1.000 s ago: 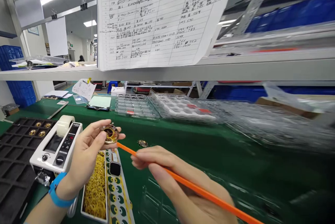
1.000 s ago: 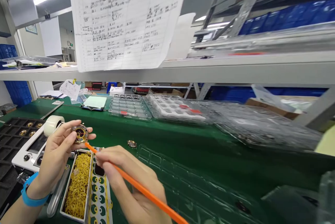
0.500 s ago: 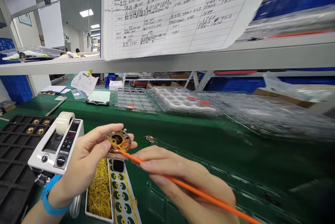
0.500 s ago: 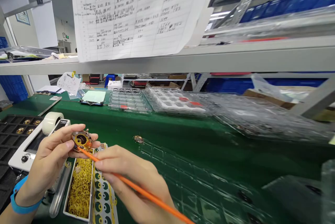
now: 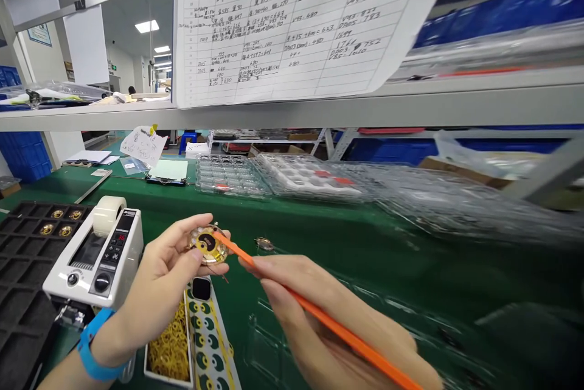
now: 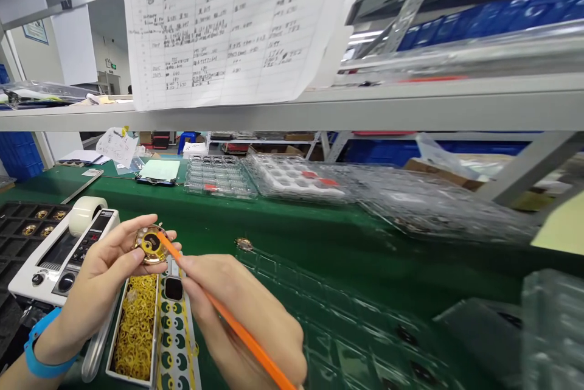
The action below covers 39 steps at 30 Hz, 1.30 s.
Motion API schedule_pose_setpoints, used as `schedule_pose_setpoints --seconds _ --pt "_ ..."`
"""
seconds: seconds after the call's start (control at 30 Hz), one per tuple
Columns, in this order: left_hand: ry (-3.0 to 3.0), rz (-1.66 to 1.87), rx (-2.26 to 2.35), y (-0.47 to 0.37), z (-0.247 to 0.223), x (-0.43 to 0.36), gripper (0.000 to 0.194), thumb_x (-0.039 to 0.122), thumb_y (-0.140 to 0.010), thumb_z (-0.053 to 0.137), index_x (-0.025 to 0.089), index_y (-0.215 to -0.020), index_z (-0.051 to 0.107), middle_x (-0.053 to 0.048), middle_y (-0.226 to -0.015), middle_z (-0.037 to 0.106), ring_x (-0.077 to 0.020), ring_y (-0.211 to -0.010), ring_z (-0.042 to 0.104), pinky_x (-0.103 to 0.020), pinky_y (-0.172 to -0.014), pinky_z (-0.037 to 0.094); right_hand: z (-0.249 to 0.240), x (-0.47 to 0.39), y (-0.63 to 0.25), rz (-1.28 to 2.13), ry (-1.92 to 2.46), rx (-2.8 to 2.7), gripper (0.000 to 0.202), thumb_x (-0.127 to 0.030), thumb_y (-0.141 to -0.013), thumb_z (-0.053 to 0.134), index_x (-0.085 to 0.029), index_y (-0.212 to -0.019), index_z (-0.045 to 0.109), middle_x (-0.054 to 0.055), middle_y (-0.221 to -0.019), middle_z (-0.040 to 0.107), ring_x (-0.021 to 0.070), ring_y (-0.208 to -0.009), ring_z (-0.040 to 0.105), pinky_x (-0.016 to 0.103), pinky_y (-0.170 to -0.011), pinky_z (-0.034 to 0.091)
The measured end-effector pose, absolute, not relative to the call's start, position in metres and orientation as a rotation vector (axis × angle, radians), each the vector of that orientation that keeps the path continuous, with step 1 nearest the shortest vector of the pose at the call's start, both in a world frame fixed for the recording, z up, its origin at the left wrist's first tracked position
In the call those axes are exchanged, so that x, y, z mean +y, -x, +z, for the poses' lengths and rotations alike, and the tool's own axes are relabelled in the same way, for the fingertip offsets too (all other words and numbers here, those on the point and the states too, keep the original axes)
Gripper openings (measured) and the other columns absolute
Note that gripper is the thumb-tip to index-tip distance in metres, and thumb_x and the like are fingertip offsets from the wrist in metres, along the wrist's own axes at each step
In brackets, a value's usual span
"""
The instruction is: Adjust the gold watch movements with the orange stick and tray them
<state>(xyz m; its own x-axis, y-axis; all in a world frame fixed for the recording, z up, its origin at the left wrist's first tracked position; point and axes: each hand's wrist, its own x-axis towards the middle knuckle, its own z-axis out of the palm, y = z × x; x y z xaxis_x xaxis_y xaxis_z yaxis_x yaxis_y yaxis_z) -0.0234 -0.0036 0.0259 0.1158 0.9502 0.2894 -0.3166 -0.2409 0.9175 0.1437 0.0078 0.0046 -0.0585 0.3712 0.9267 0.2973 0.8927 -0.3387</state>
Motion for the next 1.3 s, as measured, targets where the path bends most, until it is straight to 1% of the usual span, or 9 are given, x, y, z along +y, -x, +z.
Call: schedule_pose_setpoints --seconds 0.13,0.33,0.57,0.7,0.83,0.93,1.03,1.17,1.3 --pt "-1.278 1.397 0.773 0.019 0.025 -0.006 0.034 0.022 -0.09 0.063 0.023 -0.123 0.065 -0.005 -0.116 0.073 -0.023 -0.113 0.068 -0.027 -0.09 0.059 0.003 0.011 -0.137 0.025 0.511 -1.615 0.033 -0.002 -0.084 0.06 -0.027 -0.103 0.072 0.001 -0.084 0.074 0.0185 -0.071 0.071 0.03 -0.062 0.059" --pt "-1.258 1.421 0.75 0.013 0.024 -0.003 0.034 0.026 -0.088 0.064 0.021 -0.122 0.062 -0.008 -0.117 0.073 -0.0232 -0.108 0.07 -0.029 -0.088 0.06 -0.001 0.011 -0.133 -0.096 0.466 -1.664 0.039 0.002 -0.083 0.061 -0.023 -0.112 0.069 0.004 -0.089 0.074 0.0196 -0.079 0.072 0.031 -0.067 0.06" --pt "-1.24 1.467 0.729 0.012 0.021 -0.001 0.03 0.021 -0.087 0.063 0.02 -0.117 0.065 -0.007 -0.109 0.076 -0.022 -0.107 0.071 -0.03 -0.091 0.058 -0.007 0.017 -0.137 -0.475 0.366 -1.867 0.027 0.004 -0.086 0.053 -0.007 -0.107 0.067 0.015 -0.093 0.074 0.0229 -0.095 0.069 0.033 -0.078 0.061" --pt "-1.185 1.454 0.722 0.016 0.02 0.003 0.029 0.018 -0.085 0.064 0.02 -0.113 0.068 -0.007 -0.105 0.078 -0.0223 -0.102 0.072 -0.031 -0.088 0.059 -0.006 0.023 -0.137 -0.613 0.333 -1.963 0.028 0.002 -0.09 0.045 -0.003 -0.106 0.067 0.018 -0.097 0.073 0.0258 -0.099 0.067 0.036 -0.081 0.061" --pt "-1.127 1.416 0.733 0.019 0.021 0.009 0.027 0.019 -0.08 0.069 0.017 -0.107 0.071 -0.009 -0.098 0.079 -0.0248 -0.095 0.075 -0.031 -0.08 0.061 -0.004 0.022 -0.14 -0.532 0.35 -1.956 0.026 0.002 -0.088 0.05 -0.006 -0.105 0.067 0.016 -0.096 0.072 0.0246 -0.095 0.067 0.035 -0.077 0.06" --pt "-1.121 1.392 0.738 0.02 0.022 0.011 0.029 0.016 -0.075 0.075 0.015 -0.103 0.072 -0.009 -0.095 0.079 -0.0241 -0.09 0.076 -0.026 -0.072 0.062 -0.001 0.016 -0.146 -0.397 0.396 -1.83 0.033 0.002 -0.086 0.055 -0.014 -0.112 0.066 0.012 -0.097 0.07 0.022 -0.09 0.066 0.033 -0.069 0.057" --pt "-1.11 1.365 0.748 0.02 0.023 0.011 0.031 0.009 -0.072 0.075 0.016 -0.102 0.072 -0.007 -0.091 0.079 -0.0226 -0.089 0.076 -0.021 -0.068 0.061 0.001 0.011 -0.154 -0.207 0.484 -1.637 0.038 -0.002 -0.088 0.053 -0.023 -0.118 0.065 0.008 -0.097 0.068 0.0226 -0.086 0.064 0.035 -0.065 0.051" --pt "-1.134 1.367 0.75 0.019 0.022 0.008 0.023 0.008 -0.075 0.073 0.017 -0.097 0.073 -0.004 -0.087 0.08 -0.0211 -0.087 0.077 -0.019 -0.065 0.061 0.002 0.01 -0.16 0.024 0.503 -1.563 0.03 -0.012 -0.097 0.043 -0.023 -0.104 0.069 0.007 -0.088 0.066 0.0225 -0.082 0.063 0.035 -0.064 0.046" --pt "-1.195 1.417 0.747 0.017 0.02 0.005 0.012 0.012 -0.079 0.072 0.018 -0.09 0.072 -0.002 -0.081 0.079 -0.0183 -0.08 0.077 -0.018 -0.061 0.061 0.004 0.01 -0.16 0.039 0.58 -1.618 0.027 -0.015 -0.098 0.041 -0.021 -0.094 0.068 0.006 -0.083 0.063 0.0197 -0.077 0.061 0.032 -0.062 0.045"
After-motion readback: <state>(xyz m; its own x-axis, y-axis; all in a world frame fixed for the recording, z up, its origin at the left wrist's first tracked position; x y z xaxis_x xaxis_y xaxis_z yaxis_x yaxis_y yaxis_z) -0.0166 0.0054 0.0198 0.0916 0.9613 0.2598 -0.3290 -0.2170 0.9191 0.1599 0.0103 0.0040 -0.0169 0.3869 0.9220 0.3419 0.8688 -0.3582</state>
